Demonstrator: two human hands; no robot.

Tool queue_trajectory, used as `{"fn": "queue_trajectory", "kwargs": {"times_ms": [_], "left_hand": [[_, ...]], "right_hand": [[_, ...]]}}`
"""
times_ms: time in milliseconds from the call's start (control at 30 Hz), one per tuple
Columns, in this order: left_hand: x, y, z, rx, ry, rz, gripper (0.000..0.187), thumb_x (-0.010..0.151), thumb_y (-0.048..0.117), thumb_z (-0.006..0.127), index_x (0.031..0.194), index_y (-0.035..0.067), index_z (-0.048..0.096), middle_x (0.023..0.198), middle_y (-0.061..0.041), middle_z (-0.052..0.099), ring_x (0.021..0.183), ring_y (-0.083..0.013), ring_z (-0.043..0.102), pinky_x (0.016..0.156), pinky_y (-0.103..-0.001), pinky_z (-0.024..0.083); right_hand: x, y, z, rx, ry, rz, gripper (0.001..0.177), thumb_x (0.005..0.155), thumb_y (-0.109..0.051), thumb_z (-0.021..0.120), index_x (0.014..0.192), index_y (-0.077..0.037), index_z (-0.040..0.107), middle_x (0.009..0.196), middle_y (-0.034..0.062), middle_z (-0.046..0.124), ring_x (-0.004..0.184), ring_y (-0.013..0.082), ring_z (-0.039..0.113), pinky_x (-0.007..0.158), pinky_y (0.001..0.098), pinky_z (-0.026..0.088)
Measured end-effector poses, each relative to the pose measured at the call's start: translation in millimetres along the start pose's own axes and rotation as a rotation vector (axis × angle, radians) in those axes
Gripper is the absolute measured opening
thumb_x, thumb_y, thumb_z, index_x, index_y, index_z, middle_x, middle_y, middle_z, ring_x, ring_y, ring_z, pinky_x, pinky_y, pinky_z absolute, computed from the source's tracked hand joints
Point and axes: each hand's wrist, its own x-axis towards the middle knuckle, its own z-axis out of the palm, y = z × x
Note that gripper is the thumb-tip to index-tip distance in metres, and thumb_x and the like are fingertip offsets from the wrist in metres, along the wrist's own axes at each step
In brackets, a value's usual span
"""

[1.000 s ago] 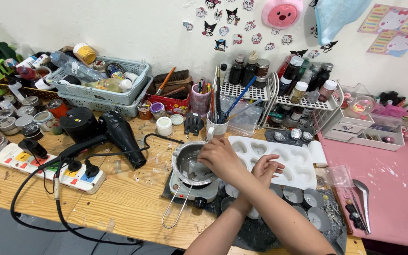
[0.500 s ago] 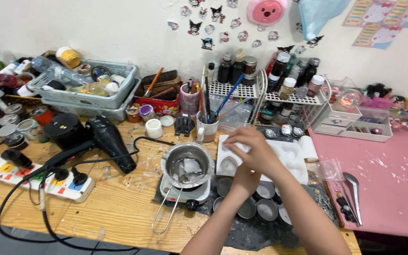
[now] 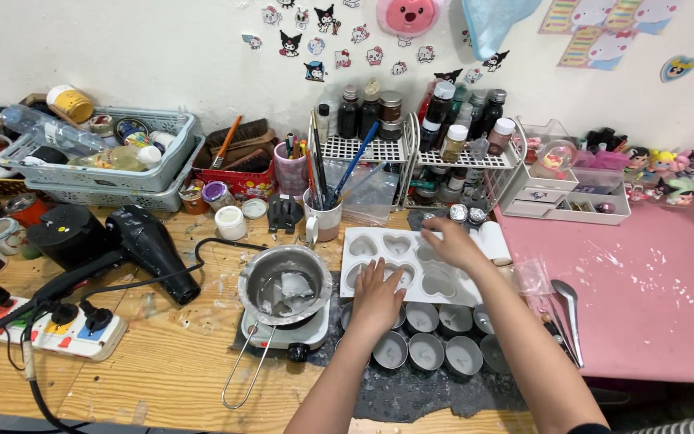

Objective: Preparing silicone candle molds by inserting wicks and checking for cleanliness.

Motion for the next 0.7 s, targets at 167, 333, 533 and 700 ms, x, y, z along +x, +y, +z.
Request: {"fn": "queue_trajectory", "kwargs": {"times_ms": [167, 333, 533, 700], "left_hand": [[3.8, -1.0, 2.4, 0.074, -0.173, -0.025, 0.063, 0.097, 0.048, 0.058, 0.152, 0.022, 0.046, 0.165, -0.025, 0.021, 0.155, -0.0395, 0.013, 0.122, -0.058, 0.008], [1.4, 13.2, -10.8, 0.133, -0.276, -0.049, 0.075, 0.094, 0.063, 0.052, 0.158, 0.027, 0.037, 0.167, -0.026, 0.010, 0.157, -0.0390, 0.000, 0.122, -0.060, -0.002], [-1.1, 23.4, -14.1, 0.144, -0.319, -0.066, 0.080, 0.091, 0.073, 0.046, 0.159, 0.032, 0.033, 0.166, -0.031, 0.004, 0.157, -0.0408, -0.008, 0.120, -0.064, -0.009], [-2.6, 28.3, -14.5, 0.148, -0.340, -0.070, 0.086, 0.088, 0.078, 0.045, 0.160, 0.033, 0.031, 0.166, -0.034, 0.002, 0.157, -0.0431, -0.012, 0.117, -0.068, -0.011]], "right_hand": [[22.2, 5.3, 34.3, -0.368, -0.224, 0.009, 0.033, 0.101, -0.036, 0.065, 0.109, -0.005, 0.074, 0.104, 0.0177, 0.077, 0.102, 0.0373, 0.071, 0.091, 0.0463, 0.054], [36.2, 19.5, 51.9, -0.192, -0.233, 0.144, 0.033, 0.090, -0.039, 0.074, 0.101, -0.008, 0.075, 0.096, 0.0170, 0.076, 0.089, 0.0341, 0.071, 0.083, 0.0445, 0.054], [29.5, -13.9, 28.8, 0.031, -0.149, 0.216, 0.039, 0.083, -0.035, 0.083, 0.096, -0.003, 0.065, 0.086, 0.0132, 0.072, 0.077, 0.0241, 0.066, 0.072, 0.0387, 0.053], [21.2, -20.3, 18.2, 0.199, -0.097, 0.176, 0.033, 0.087, -0.031, 0.081, 0.095, -0.004, 0.063, 0.085, 0.0055, 0.073, 0.079, 0.0120, 0.067, 0.071, 0.0309, 0.053]]}}
